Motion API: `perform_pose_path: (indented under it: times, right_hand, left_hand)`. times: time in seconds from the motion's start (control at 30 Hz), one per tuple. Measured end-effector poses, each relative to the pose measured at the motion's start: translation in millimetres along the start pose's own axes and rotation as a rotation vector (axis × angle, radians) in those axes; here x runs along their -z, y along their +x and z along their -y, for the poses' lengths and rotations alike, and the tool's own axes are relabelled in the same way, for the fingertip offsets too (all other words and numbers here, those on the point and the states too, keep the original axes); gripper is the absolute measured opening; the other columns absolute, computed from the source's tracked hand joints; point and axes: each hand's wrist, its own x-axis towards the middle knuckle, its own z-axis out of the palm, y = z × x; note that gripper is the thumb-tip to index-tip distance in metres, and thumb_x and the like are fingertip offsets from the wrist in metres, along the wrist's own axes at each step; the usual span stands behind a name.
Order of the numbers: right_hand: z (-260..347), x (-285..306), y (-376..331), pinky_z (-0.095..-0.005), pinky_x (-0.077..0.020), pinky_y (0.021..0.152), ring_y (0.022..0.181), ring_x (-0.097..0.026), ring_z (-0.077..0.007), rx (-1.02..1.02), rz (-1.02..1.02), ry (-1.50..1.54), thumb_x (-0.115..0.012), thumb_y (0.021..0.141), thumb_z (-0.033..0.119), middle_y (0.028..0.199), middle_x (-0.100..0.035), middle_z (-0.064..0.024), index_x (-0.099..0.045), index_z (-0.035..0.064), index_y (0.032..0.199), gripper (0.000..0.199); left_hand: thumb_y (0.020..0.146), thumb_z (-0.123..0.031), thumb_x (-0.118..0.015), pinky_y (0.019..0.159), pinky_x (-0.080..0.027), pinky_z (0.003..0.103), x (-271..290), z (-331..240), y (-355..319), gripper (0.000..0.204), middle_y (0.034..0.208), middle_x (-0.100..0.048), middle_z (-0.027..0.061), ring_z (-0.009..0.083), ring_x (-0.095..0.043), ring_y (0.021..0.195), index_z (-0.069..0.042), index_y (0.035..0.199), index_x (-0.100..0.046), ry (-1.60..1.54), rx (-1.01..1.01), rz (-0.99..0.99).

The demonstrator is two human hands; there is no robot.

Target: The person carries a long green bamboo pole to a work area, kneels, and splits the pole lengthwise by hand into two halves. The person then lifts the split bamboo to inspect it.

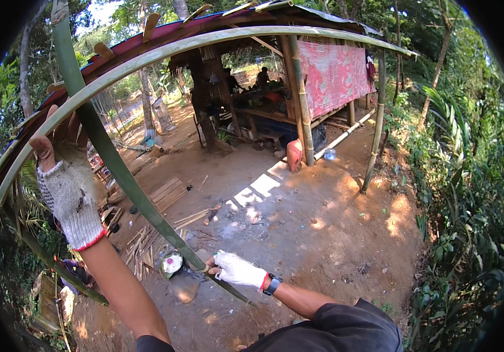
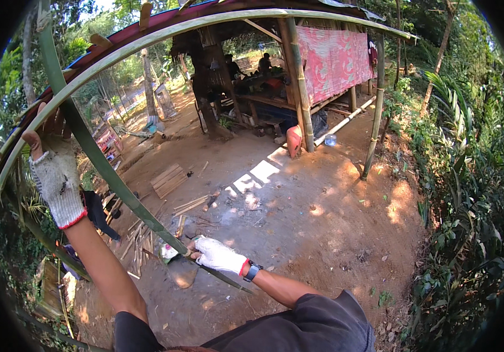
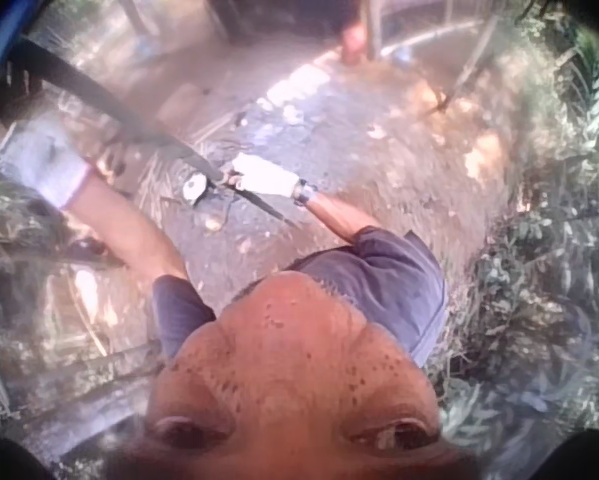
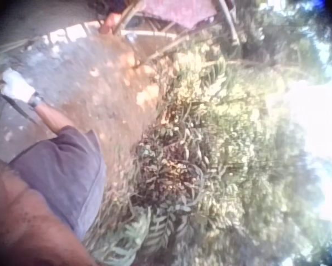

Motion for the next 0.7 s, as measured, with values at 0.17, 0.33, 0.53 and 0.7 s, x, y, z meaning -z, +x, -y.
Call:
perform_pose_path:
  times: [0.17,0.33,0.53,0.7]
  right_hand:
    - [4.8,1.8,1.0,-0.042,-0.0465,0.08,0.093,-0.06,-0.0354,-0.039,0.062,-0.004,-0.059,0.087,0.02,0.095,-0.063,-0.0186,-0.061,0.0013,0.103,0.024]
    - [17.0,4.9,2.3,-0.042,-0.0461,0.082,0.094,-0.06,-0.035,-0.114,0.113,0.013,-0.06,0.088,0.023,0.096,-0.065,-0.0193,-0.063,0.002,0.106,0.028]
    - [-3.9,-6.7,-1.7,-0.039,-0.0486,0.076,0.088,-0.063,-0.0288,-0.159,0.056,0.118,-0.061,0.087,0.015,0.091,-0.066,-0.0167,-0.065,0.0025,0.102,0.019]
    - [9.3,-3.1,-1.3,-0.0354,-0.0499,0.074,0.083,-0.064,-0.0241,-0.153,0.016,0.126,-0.062,0.087,0.012,0.089,-0.066,-0.0134,-0.064,-0.0003,0.102,0.02]
  left_hand:
    - [0.085,-0.054,-0.058,0.096,-0.045,0.039,-3.5,-4.0,-5.3,0.067,0.119,-0.06,0.0171,0.0275,-0.057,0.111,0.0,0.125,-0.053,-0.011,-0.014,-0.004]
    - [0.09,-0.049,-0.055,0.091,-0.05,0.04,-11.4,-7.3,-10.2,0.064,0.119,-0.059,0.0185,0.0276,-0.06,0.106,0.0,0.13,-0.045,-0.053,-0.046,0.074]
    - [0.087,-0.048,-0.061,0.085,-0.054,0.038,-15.0,-0.3,-14.7,0.062,0.11,-0.061,0.0136,0.0251,-0.063,0.101,-0.002,0.127,-0.048,-0.035,-0.056,0.044]
    - [0.086,-0.048,-0.063,0.082,-0.055,0.035,-18.0,-1.6,-9.3,0.058,0.111,-0.064,0.0099,0.0226,-0.065,0.1,-0.01,0.128,-0.05,-0.041,-0.064,0.031]
